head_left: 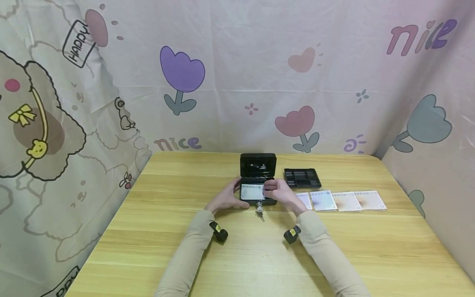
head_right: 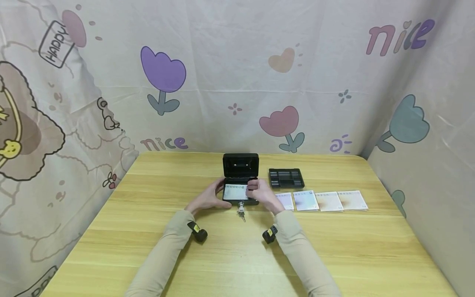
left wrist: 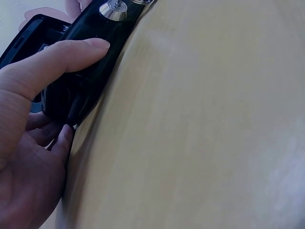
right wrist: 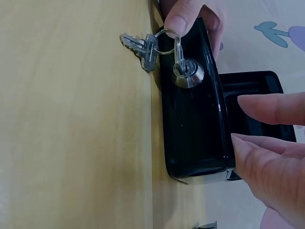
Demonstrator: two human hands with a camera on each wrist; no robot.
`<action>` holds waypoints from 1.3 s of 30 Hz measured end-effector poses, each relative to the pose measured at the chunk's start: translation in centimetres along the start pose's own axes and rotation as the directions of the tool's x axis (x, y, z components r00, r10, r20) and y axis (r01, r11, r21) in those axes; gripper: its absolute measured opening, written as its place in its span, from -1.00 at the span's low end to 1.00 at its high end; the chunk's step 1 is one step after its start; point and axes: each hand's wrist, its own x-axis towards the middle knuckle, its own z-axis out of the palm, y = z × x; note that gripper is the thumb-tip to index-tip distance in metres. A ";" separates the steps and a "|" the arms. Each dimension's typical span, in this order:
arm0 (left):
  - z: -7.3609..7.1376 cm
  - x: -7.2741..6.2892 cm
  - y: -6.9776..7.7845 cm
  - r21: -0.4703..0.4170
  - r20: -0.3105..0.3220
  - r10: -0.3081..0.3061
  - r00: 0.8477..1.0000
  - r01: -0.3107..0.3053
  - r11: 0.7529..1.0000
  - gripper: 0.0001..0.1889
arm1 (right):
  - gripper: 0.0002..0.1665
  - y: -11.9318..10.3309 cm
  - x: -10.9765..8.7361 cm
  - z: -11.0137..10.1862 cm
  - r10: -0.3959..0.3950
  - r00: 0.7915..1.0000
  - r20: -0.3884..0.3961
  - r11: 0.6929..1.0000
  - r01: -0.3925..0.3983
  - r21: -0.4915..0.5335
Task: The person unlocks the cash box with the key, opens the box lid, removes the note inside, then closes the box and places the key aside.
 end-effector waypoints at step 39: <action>-0.1 -0.1 0.3 -0.011 0.006 -0.018 1.000 0.018 1.000 0.23 | -0.36 0.3 0.1 0.2 -0.064 0.996 -0.068 0.988 0.073 0.137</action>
